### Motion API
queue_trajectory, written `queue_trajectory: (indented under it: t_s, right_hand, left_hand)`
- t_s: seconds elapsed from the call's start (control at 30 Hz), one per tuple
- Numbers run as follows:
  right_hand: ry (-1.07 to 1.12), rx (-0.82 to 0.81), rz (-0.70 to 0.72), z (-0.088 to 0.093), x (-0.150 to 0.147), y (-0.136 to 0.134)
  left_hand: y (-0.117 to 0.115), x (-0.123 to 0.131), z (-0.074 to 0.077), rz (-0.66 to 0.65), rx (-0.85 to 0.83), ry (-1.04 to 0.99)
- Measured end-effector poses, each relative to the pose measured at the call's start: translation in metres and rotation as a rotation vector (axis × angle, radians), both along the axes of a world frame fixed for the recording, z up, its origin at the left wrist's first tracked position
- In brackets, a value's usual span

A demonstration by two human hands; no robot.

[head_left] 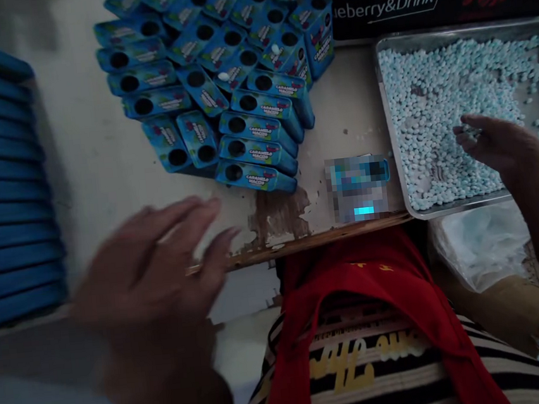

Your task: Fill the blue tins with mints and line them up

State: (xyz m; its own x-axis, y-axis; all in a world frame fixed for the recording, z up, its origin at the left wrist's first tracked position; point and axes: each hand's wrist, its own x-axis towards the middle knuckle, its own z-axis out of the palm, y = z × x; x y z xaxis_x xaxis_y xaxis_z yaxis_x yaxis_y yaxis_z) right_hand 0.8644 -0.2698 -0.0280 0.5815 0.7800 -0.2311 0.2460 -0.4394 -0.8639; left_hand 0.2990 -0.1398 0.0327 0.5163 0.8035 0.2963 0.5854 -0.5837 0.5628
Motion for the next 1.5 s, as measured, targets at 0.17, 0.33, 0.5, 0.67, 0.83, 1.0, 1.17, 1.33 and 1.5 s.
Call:
queue_trajectory:
  t_s: [0.17,0.33,0.5,0.67,0.83,1.0,1.17,1.33,1.5]
  right_hand:
    - [0.164,-0.178,-0.039,0.013,-0.046,-0.01]
    - [0.316,-0.091,0.153,0.039,-0.084,-0.001]
    - [0.317,-0.041,0.44,0.077,-0.129,0.024]
    - [0.027,-0.049,0.66,0.108,-0.17,0.046]
    - [-0.307,-0.094,0.792,0.12,-0.188,0.052]
    - [-0.387,-0.089,0.777,0.117,-0.191,0.048]
    - [-0.438,-0.093,0.747,0.113,-0.192,0.048]
    - [-0.452,-0.083,0.729,0.115,-0.194,0.052]
    - [-0.445,-0.034,0.71,0.115,-0.198,0.056]
  left_hand:
    - [-0.025,0.053,-0.041,-0.243,0.111,0.003]
    - [-0.022,0.077,-0.066,-0.197,-0.066,-0.011]
    - [-0.014,0.076,-0.08,-0.186,-0.106,-0.03]
    - [-0.011,0.07,-0.085,-0.192,-0.127,-0.046]
    - [-0.007,0.062,-0.087,-0.229,-0.145,-0.034]
    - [-0.005,0.062,-0.09,-0.254,-0.152,-0.075]
    - [-0.006,0.062,-0.092,-0.264,-0.124,-0.109]
    - [-0.007,0.063,-0.093,-0.257,-0.115,-0.106]
    - [-0.009,0.064,-0.093,-0.265,-0.125,-0.083]
